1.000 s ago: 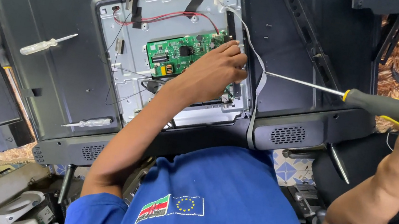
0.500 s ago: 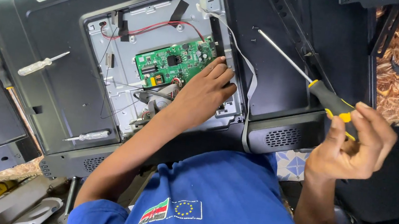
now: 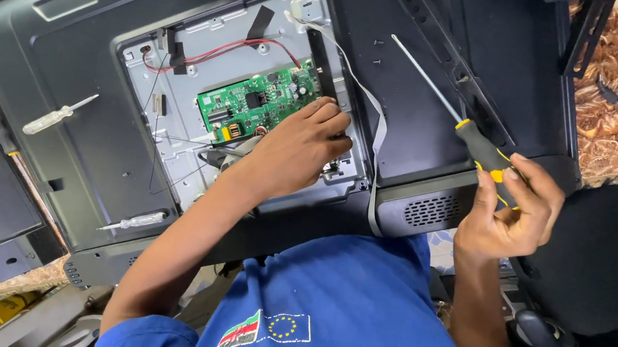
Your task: The person uses a screwdriver to tighten screws on the back panel of a television set. They then connect a power cable to the internal circuit board and plug it into a power strip to test the device.
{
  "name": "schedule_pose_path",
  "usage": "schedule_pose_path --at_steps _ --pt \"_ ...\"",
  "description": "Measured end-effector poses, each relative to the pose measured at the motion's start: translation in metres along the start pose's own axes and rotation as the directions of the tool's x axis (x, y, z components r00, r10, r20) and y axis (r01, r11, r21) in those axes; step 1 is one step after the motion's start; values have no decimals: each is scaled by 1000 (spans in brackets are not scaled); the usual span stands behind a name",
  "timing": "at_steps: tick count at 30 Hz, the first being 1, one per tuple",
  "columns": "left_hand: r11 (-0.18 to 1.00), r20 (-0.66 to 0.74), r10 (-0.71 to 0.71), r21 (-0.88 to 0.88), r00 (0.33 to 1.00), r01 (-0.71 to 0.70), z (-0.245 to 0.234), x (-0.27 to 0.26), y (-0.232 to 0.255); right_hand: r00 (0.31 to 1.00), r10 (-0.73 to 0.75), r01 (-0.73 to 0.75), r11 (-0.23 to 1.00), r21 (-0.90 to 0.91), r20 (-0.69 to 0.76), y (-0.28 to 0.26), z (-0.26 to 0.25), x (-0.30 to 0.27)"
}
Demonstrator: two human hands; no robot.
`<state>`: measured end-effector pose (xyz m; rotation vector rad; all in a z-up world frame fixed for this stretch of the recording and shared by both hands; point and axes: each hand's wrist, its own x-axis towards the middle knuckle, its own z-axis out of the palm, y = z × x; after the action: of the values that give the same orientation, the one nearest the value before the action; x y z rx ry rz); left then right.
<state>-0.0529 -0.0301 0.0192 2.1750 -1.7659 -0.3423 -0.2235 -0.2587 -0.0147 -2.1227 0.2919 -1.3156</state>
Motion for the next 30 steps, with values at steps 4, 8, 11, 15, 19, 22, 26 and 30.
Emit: schedule_pose_path --at_steps 4,8,11,15,19,22,26,30 --pt "1000 41 -12 13 999 12 -1 3 -1 999 -21 21 1000 -10 -39 2 1 -1" --pt "1000 44 -10 12 999 9 -5 4 -2 998 -17 17 1000 -10 -56 8 -1 -5" --pt "988 31 -39 -151 999 43 -10 10 -8 997 9 -10 1000 -4 -79 10 0 -4" --pt "980 85 -49 -189 995 65 -16 16 -13 997 29 -30 1000 -4 -72 8 -2 -2" --pt "985 99 -43 -164 994 59 -17 21 -12 999 38 -38 999 0 -35 9 -6 -2" --pt "987 96 -19 -158 995 34 -12 25 -13 999 44 -44 999 8 -17 11 -9 -2" --pt "990 85 17 -138 996 -5 -8 29 -15 999 54 -54 998 35 -8 15 -10 -5" --pt "994 112 14 -105 994 -2 -4 26 -16 999 46 -46 998 40 -6 17 -11 -5"
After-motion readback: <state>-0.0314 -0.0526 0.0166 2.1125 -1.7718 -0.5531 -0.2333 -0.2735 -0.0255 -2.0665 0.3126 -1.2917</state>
